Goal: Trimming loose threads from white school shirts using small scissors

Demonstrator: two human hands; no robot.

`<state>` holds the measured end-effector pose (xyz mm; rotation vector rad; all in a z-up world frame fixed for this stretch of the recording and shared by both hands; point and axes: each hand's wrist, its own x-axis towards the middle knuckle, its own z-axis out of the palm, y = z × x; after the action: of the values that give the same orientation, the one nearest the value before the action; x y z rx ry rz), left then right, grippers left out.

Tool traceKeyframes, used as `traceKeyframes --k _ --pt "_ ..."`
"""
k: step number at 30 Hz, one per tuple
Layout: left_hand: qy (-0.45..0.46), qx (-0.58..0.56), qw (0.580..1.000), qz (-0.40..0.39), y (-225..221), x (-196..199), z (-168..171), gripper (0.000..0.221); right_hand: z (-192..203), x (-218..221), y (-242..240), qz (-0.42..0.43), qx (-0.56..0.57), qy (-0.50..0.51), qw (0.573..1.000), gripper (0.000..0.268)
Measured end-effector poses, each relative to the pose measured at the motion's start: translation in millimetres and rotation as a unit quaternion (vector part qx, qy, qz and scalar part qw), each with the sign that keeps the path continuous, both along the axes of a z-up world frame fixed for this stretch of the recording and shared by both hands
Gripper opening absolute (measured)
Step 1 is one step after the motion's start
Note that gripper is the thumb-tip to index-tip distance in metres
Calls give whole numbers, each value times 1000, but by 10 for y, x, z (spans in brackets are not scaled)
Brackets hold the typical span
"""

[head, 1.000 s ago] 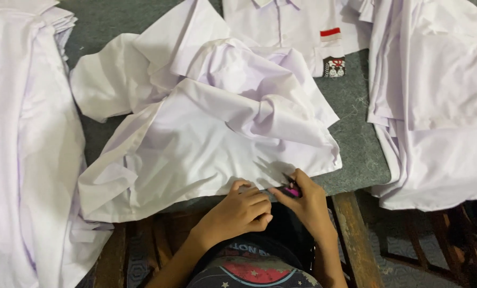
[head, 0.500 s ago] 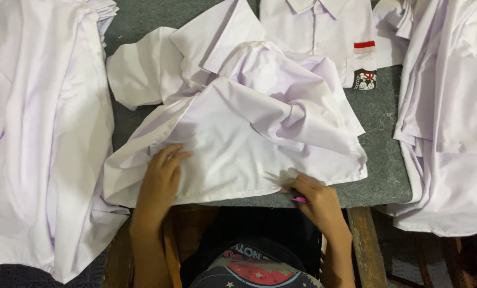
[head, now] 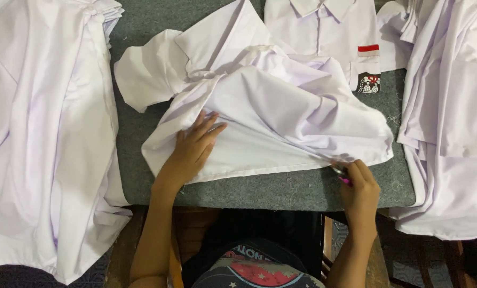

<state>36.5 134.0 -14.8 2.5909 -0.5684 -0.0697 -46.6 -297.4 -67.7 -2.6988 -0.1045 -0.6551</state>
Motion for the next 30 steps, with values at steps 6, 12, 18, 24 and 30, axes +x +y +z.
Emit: traceKeyframes --k 6,12,18,24,30 --pt "-24 -109 993 -28 -65 -34 233 44 512 6 255 -42 23 12 999 19" --pt "-196 -142 963 117 220 -456 522 28 608 -37 293 -111 -44 42 992 21" --pt "-49 -110 971 207 379 -651 360 43 730 -28 398 -81 52 61 993 29" --pt "-50 -139 964 221 330 -630 415 12 560 -18 405 -27 112 49 992 12" --pt "-19 -321 909 263 398 -747 303 33 314 84 654 123 175 98 972 37"
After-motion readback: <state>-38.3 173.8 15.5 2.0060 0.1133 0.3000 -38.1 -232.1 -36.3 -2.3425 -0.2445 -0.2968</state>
